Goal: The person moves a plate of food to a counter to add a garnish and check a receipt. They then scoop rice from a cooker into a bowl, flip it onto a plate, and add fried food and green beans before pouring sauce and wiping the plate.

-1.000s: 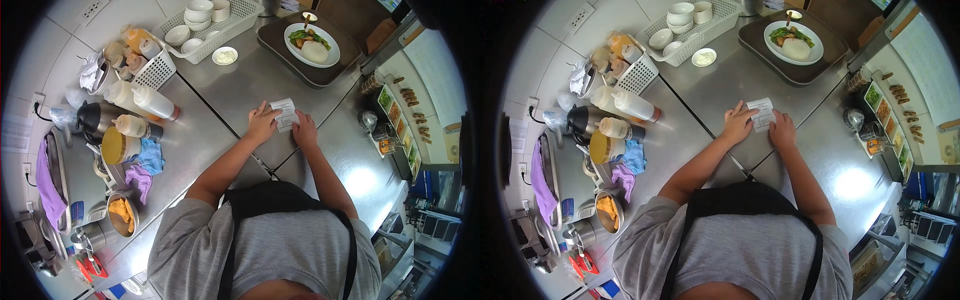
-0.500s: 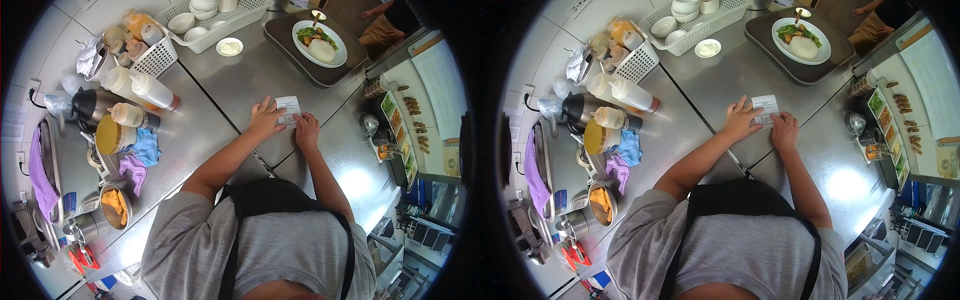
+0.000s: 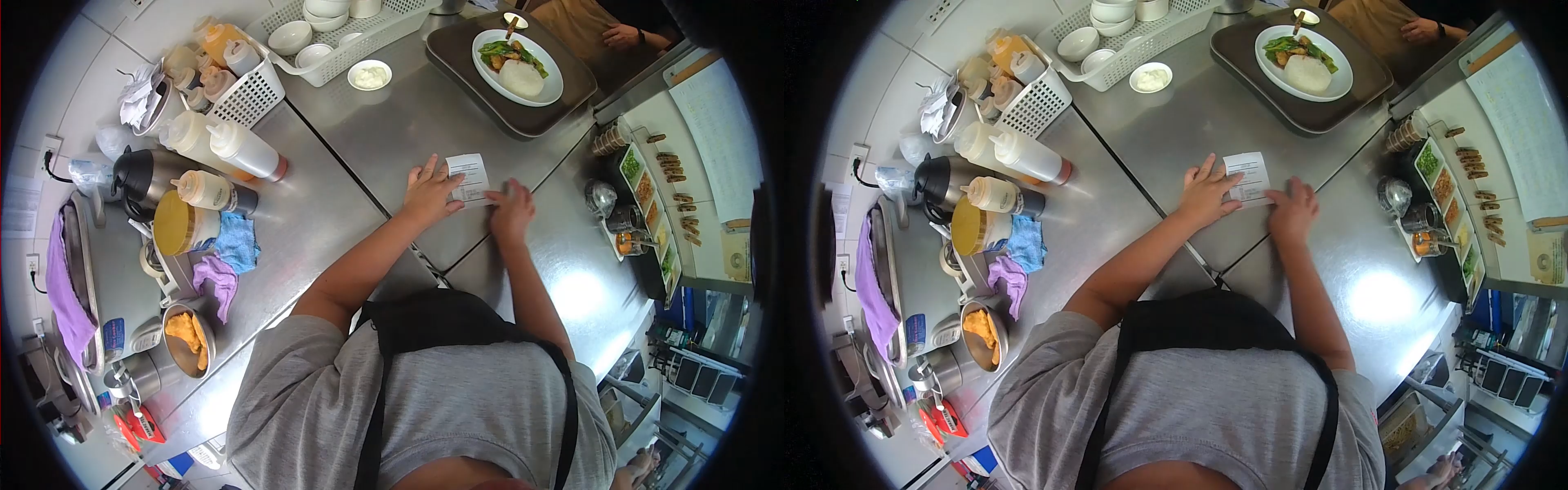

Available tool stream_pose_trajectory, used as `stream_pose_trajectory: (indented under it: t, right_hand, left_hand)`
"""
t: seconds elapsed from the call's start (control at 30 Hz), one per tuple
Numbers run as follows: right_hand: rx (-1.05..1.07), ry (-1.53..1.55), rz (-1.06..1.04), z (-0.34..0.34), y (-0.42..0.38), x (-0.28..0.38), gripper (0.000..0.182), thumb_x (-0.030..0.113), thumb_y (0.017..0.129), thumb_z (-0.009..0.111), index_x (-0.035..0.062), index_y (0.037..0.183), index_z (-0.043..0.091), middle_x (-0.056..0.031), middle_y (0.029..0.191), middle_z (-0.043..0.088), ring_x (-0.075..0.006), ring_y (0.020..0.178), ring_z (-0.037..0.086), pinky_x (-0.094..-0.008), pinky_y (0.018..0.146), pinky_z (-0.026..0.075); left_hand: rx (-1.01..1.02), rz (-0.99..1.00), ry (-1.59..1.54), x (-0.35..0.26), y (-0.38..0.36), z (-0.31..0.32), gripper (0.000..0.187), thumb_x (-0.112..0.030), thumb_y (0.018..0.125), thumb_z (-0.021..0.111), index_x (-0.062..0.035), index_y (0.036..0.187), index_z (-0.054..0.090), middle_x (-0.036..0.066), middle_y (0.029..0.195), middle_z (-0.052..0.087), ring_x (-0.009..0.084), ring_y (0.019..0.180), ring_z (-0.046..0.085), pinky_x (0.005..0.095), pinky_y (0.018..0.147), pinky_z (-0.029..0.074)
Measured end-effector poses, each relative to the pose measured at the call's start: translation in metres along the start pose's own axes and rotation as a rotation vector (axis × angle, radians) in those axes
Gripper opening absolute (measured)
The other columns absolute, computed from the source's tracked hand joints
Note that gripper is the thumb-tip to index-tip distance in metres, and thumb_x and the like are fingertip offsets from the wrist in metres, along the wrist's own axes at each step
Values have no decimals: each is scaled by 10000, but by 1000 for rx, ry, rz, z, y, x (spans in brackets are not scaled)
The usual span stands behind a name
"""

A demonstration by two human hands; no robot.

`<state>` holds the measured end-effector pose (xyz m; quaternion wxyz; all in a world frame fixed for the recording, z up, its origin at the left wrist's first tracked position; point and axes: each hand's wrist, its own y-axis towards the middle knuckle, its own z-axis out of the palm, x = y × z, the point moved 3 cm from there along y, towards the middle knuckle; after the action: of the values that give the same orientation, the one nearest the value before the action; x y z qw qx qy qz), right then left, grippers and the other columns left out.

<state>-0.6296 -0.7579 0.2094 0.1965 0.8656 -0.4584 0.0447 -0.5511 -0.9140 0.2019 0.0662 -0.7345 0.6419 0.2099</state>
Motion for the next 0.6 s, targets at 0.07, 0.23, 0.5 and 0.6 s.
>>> stream_pose_trajectory:
  t: [0.07,0.23,0.5,0.6]
  right_hand:
    - [-54,-61,63,-5,5,-26,270,56,662,547,251,817,652,-47,1158,424,-291,1123,344,-456,912,261]
    - [-56,-36,18,-13,1,-14,241,74,670,545,252,793,651,-47,1164,426,-289,1122,344,-450,908,263]
    - [-36,220,-320,3,0,37,124,76,622,571,143,716,614,-154,1002,525,-324,1007,465,-448,825,371]
    - [36,75,-284,17,2,31,125,85,702,523,148,749,620,-132,1081,502,-313,1019,465,-436,835,379]
  left_hand:
    - [10,-5,2,0,0,-1,530,-416,698,601,-232,1178,472,107,1171,437,297,1233,230,447,924,196]
    - [28,-11,-24,-1,0,-2,537,-406,695,608,-219,1179,470,114,1200,421,297,1244,209,450,934,180]
    - [-59,-28,-94,3,5,0,494,-460,568,657,-218,993,584,112,1052,519,319,1090,381,454,749,333]
    - [-154,6,-4,8,3,15,523,-518,615,606,-217,1041,563,91,1147,470,301,1170,308,448,838,302]
